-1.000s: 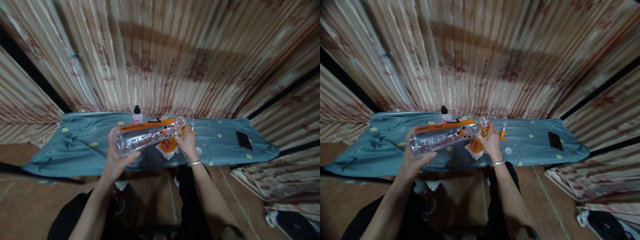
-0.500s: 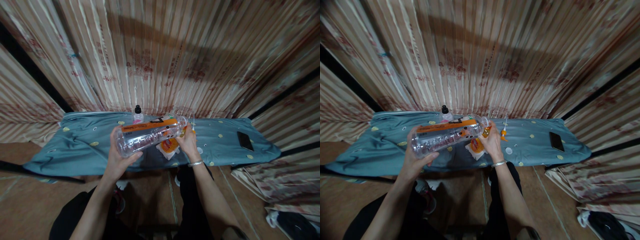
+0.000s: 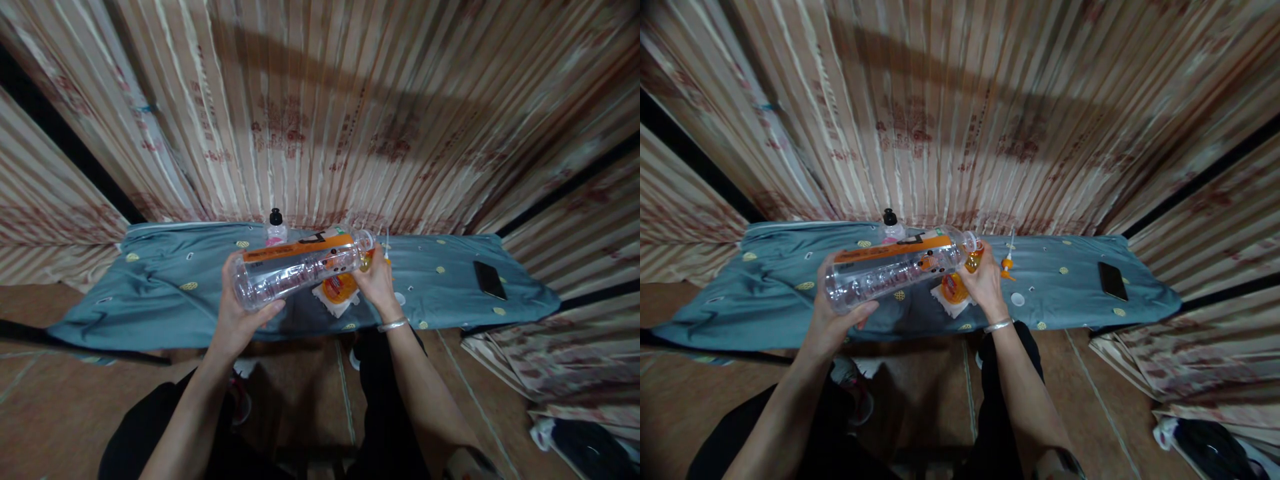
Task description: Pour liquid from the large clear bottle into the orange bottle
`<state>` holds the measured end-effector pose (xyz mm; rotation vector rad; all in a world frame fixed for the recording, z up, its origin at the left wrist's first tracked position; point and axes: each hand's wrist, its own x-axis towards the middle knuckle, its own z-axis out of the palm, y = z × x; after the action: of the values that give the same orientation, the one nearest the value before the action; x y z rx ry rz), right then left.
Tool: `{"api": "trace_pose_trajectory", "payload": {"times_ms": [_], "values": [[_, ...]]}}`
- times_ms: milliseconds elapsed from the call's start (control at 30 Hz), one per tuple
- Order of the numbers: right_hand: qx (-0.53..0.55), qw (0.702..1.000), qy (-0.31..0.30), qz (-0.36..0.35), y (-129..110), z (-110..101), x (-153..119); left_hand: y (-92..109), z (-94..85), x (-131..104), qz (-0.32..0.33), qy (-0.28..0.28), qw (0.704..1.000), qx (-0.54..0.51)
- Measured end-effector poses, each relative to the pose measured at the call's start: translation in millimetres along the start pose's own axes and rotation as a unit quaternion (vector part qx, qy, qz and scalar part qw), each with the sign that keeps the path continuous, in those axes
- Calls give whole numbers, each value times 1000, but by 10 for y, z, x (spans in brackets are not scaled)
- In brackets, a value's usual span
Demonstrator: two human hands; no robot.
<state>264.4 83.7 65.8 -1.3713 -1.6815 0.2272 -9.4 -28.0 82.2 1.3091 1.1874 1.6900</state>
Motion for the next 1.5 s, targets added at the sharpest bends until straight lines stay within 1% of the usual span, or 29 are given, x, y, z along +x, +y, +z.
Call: {"api": "trace_pose_trajectory", "payload": {"times_ms": [133, 500, 700, 833, 967, 1200, 1500], "values": [[14, 1000, -24, -7, -3, -42, 13, 1, -16, -7, -24, -16, 999, -14], [35, 997, -65, -21, 16, -144, 35, 1, 23, -28, -12, -1, 1000, -4], [38, 995, -85, -30, 7, -195, 48, -26, -13, -39, 15, 10, 999, 28], [30, 995, -87, -46, 37, -206, 32, -35, -36, -50, 15, 1, 1000, 27], [19, 994, -94, -53, 57, -207, 7, -17, -45, -55, 15, 6, 1000, 19], [32, 987, -143, -63, 62, -263, 24, 29, -32, -60, 13, 9, 1000, 14], [91, 989, -107, -37, 125, -217, -5, 2, -23, -61, 17, 15, 999, 30]]}}
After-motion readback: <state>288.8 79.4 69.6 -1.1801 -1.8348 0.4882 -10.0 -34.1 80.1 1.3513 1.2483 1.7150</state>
